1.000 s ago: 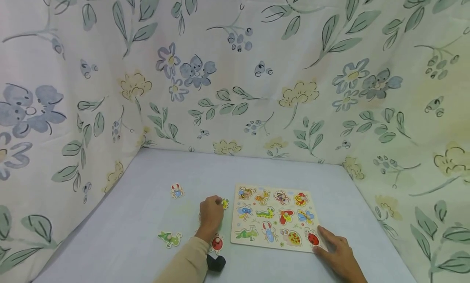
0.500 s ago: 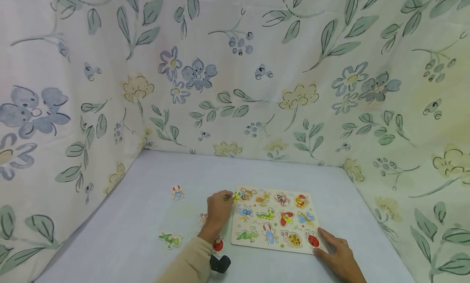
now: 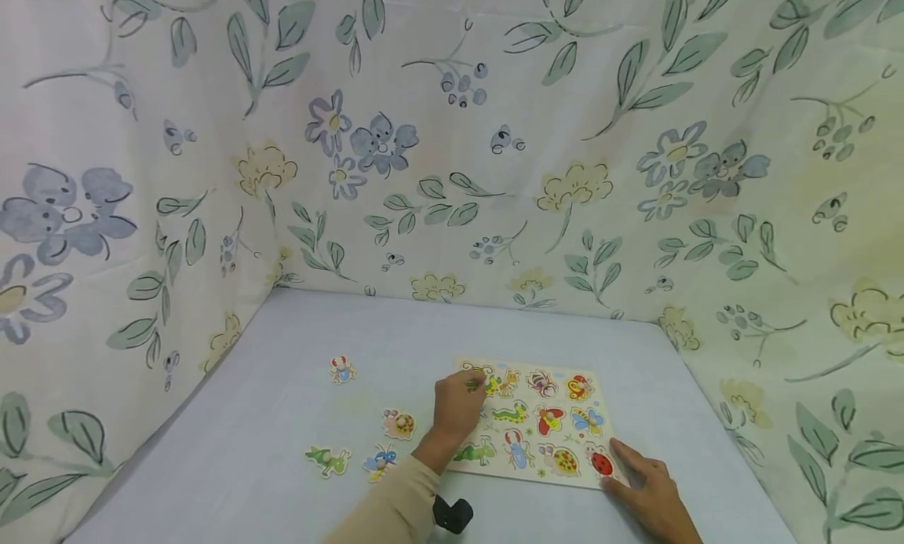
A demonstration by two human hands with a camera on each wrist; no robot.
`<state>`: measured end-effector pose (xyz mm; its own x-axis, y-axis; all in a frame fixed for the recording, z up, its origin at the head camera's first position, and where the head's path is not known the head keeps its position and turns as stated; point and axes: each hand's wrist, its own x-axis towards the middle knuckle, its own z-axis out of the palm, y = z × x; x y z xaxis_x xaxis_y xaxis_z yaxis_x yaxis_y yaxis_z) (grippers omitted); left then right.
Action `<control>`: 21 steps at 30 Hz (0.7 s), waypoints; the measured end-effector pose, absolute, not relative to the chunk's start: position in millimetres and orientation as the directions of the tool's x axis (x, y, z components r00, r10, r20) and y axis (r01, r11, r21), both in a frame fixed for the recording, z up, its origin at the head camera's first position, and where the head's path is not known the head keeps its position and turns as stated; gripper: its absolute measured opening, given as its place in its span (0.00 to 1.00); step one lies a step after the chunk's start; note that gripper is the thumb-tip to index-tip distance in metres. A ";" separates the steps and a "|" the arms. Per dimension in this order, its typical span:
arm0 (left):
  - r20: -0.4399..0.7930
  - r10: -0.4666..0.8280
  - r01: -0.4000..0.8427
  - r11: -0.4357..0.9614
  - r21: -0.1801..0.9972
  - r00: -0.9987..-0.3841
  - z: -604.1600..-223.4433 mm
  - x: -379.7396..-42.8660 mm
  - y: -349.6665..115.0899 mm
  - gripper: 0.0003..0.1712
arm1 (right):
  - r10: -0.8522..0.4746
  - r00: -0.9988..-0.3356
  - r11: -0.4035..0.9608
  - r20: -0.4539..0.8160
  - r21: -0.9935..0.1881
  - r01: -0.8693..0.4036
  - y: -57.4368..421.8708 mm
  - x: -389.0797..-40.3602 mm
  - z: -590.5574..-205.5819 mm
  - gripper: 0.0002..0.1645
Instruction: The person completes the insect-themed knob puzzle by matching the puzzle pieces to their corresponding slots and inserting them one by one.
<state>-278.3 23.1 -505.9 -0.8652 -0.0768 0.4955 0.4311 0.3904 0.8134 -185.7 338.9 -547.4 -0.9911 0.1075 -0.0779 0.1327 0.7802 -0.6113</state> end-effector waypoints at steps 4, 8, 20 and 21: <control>0.473 -0.058 0.418 0.384 0.823 -0.879 -513.5 -279.0 36.1 0.08 | 0.098 -0.993 0.779 -0.072 -0.615 0.122 339.7 -185.3 -549.0 0.53; 0.447 -0.053 0.396 0.377 0.837 -0.893 -518.1 -278.3 45.0 0.09 | 0.093 -0.994 0.772 -0.059 -0.626 0.110 339.8 -185.4 -551.2 0.52; 0.480 0.011 0.440 0.421 0.793 -0.877 -531.2 -282.0 69.0 0.09 | 0.100 -0.994 0.777 -0.044 -0.620 0.105 341.0 -187.0 -553.7 0.52; 0.476 0.016 0.436 0.426 0.792 -0.879 -532.5 -282.1 70.2 0.10 | 0.099 -0.994 0.780 -0.042 -0.617 0.104 341.0 -186.8 -553.9 0.52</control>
<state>-282.1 70.2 -532.5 -0.8795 0.0162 0.4757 0.4364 0.4261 0.7924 -186.8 341.0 -553.9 -0.9942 0.0995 -0.0421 0.1042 0.7800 -0.6171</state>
